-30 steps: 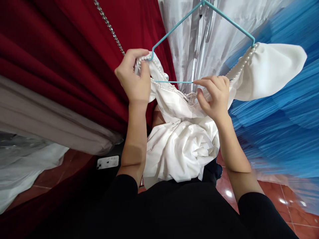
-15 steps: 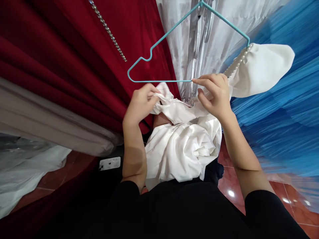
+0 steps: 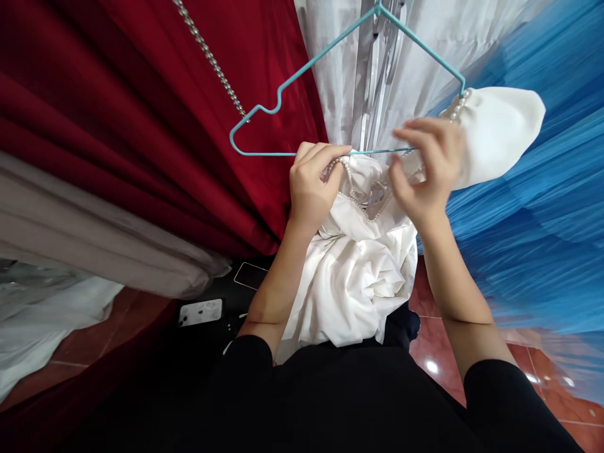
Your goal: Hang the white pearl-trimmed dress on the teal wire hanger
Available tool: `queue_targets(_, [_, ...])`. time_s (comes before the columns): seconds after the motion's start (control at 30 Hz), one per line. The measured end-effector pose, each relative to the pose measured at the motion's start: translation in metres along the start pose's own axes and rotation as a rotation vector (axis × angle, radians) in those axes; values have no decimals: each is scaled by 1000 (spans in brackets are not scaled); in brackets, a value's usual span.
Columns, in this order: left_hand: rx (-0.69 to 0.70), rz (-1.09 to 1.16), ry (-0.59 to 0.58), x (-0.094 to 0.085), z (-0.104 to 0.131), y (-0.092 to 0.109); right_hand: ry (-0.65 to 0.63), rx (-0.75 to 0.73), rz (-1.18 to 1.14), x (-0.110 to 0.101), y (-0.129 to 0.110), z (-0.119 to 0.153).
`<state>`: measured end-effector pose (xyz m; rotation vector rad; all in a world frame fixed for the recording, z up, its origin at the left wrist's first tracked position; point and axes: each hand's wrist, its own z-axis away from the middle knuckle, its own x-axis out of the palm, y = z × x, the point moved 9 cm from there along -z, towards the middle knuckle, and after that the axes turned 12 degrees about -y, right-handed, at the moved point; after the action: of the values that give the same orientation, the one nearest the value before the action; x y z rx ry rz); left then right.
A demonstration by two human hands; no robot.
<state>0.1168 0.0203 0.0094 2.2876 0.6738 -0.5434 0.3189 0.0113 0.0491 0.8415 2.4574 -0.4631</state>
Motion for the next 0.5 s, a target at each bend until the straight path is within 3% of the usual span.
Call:
queue_targets(0.07, [12,23,-15,0,1,0,217,27,106,-31,12,-2])
queue_targets(0.1, [21,27,-21,0,1,0,261,42,138,-42,19,-4])
queue_targets(0.3, [49,-31,-48,-12,0,-3,30,335,142,-65,64,-26])
queue_targets(0.5, [53,-42,-84,-23,-3,-5,77,454,207,-95,84,-23])
